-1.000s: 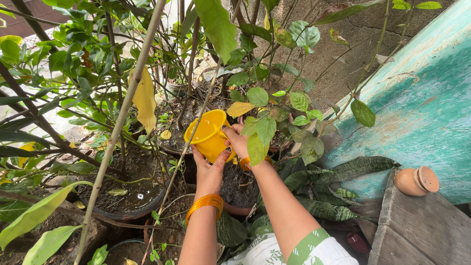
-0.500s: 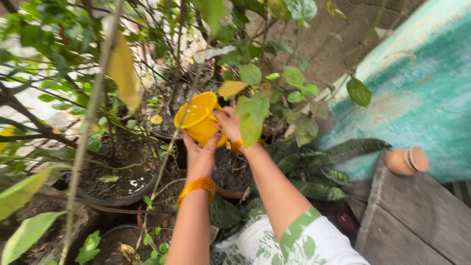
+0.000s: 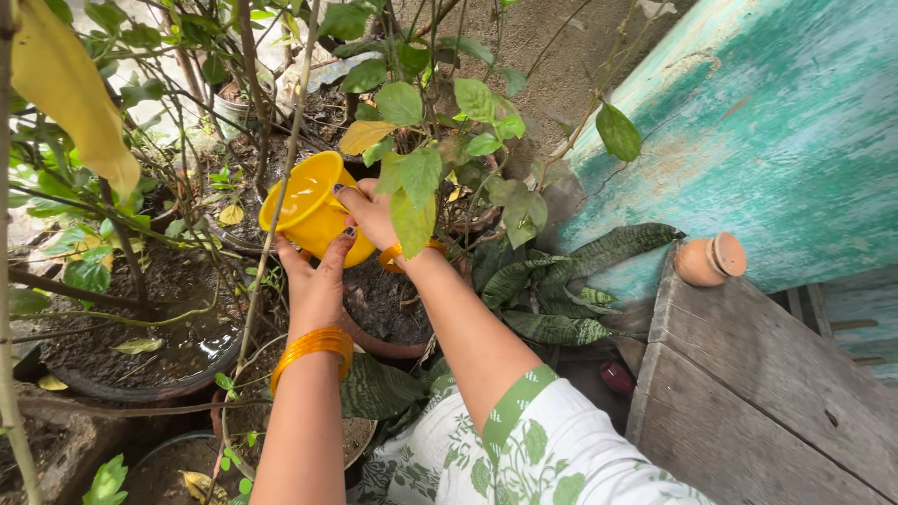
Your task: The person waters several potted plants on a balcony using a small yellow mug filled with water from a green bucket.
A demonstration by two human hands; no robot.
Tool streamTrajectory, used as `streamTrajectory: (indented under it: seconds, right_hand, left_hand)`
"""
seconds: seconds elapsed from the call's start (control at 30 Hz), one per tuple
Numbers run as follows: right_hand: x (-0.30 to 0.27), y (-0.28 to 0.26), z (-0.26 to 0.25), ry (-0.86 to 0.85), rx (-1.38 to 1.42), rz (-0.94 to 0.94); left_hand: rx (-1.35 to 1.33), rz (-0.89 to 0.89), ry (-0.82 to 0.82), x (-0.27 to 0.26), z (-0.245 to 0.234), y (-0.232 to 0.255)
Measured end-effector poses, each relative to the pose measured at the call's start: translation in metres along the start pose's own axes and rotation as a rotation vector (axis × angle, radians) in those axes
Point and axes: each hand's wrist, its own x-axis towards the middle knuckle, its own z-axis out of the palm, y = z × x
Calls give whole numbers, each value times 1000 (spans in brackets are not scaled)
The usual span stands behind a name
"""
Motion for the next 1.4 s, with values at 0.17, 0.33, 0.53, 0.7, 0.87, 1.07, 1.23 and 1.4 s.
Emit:
streamTrajectory:
  seconds: [0.17,0.33,0.53,0.7,0.87,1.07,1.23,1.4]
  right_hand:
    - [2,0,3,-25,50,13]
    - [2,0,2,-20,33,24]
    - [1,-3,-1,-7,55,47]
    - [-1,-10,-7,29,39,81]
    - [4,-6,-13,49,-13,89]
    - [8,-1,-11,85,-16,40]
    - [1,-11,-3,62,91,148]
    - [-4,-18,2,9,74,161]
  left_hand:
    - [7,-25,-4,-2,-1,5]
    - [14,-29,-10,-3,0,9]
    - [33,-9,-9,6,-5,-10]
    - [93,43,-36,10,-5,-19]
    - [-50,-9,-81,3,7,-7]
    - [-41,15,-89,4,9,-12]
    - [-11,-16,-45,5,4,-12]
    - [7,0,-17,5,-1,-6]
